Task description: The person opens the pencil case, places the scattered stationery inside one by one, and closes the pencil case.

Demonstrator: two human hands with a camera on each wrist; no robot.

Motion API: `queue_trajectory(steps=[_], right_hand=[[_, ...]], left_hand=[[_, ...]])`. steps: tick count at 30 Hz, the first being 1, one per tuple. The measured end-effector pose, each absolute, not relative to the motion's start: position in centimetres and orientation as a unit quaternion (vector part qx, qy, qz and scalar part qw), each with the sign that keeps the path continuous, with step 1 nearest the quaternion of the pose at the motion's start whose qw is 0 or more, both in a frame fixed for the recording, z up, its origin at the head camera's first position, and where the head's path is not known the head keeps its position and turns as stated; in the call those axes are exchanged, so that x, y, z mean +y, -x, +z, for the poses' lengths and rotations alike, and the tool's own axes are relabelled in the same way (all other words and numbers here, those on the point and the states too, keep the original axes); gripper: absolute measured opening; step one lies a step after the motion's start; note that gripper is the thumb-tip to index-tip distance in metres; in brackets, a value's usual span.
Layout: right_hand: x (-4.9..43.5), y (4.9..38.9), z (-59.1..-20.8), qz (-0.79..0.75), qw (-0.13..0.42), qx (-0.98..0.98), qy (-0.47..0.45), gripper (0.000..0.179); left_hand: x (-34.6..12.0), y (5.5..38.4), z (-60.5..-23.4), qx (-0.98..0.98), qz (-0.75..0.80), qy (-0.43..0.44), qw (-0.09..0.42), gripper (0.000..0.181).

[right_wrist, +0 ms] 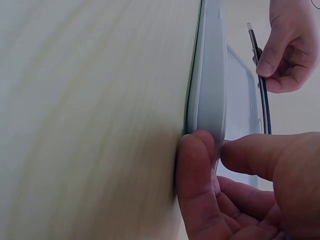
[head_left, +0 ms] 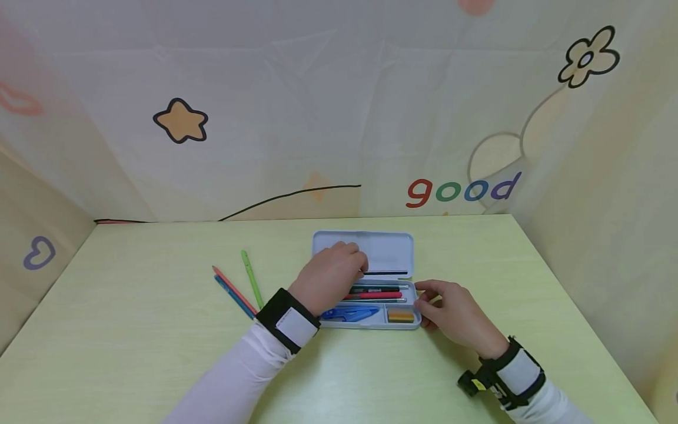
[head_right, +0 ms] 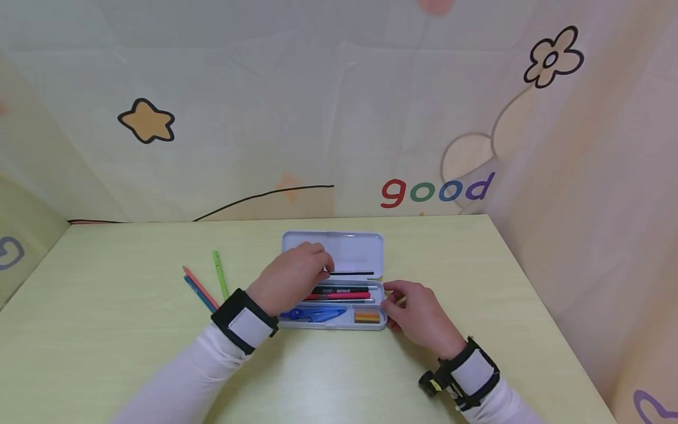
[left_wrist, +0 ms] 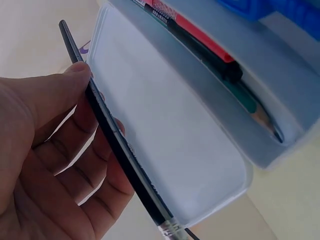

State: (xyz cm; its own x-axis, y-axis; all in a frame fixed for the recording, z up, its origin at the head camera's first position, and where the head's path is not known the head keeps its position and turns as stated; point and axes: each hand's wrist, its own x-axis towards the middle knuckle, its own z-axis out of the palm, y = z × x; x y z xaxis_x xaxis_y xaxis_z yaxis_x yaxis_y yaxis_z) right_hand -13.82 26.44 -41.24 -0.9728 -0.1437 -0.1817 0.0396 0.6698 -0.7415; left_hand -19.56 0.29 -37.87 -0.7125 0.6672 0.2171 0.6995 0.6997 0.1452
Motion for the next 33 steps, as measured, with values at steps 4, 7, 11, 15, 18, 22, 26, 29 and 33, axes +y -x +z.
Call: queue_trajectory(steps=[4,7,11,15,18,22,26,29,33], right_hand=[[26.5,13.8,-41.2,-0.404,0.114,0.907,0.027,0.042],[26.5,13.8,-41.2,-0.405,0.116,0.907,0.026,0.042],[26.5,13.8,-41.2,-0.405,0.116,0.907,0.026,0.042],[26.5,13.8,-41.2,-0.405,0.114,0.907,0.026,0.042],[26.5,13.8,-41.2,-0.405,0.113,0.907,0.027,0.042],[26.5,13.8,-41.2,-0.404,0.114,0.907,0.028,0.042],[26.5,13.8,-41.3,-0.403,0.114,0.908,0.027,0.042],[26.5,13.8,-41.3,-0.402,0.114,0.908,0.027,0.042],[26.5,13.9,-41.4,-0.402,0.115,0.908,0.028,0.042]], left_hand=[[0.7,19.5,-38.0,-0.92,-0.105,0.372,0.07,0.006],[0.9,19.5,-38.2,-0.922,-0.101,0.369,0.067,0.007],[1.1,19.6,-38.5,-0.923,-0.095,0.367,0.066,0.008],[1.3,19.7,-39.0,-0.923,-0.091,0.368,0.068,0.008],[1.4,19.7,-39.3,-0.924,-0.087,0.367,0.066,0.009],[1.6,19.7,-39.5,-0.926,-0.079,0.364,0.061,0.01],[1.7,19.6,-39.7,-0.927,-0.075,0.362,0.062,0.01],[1.8,19.6,-39.9,-0.927,-0.074,0.362,0.066,0.009],[1.9,19.7,-40.3,-0.928,-0.068,0.36,0.069,0.007]])
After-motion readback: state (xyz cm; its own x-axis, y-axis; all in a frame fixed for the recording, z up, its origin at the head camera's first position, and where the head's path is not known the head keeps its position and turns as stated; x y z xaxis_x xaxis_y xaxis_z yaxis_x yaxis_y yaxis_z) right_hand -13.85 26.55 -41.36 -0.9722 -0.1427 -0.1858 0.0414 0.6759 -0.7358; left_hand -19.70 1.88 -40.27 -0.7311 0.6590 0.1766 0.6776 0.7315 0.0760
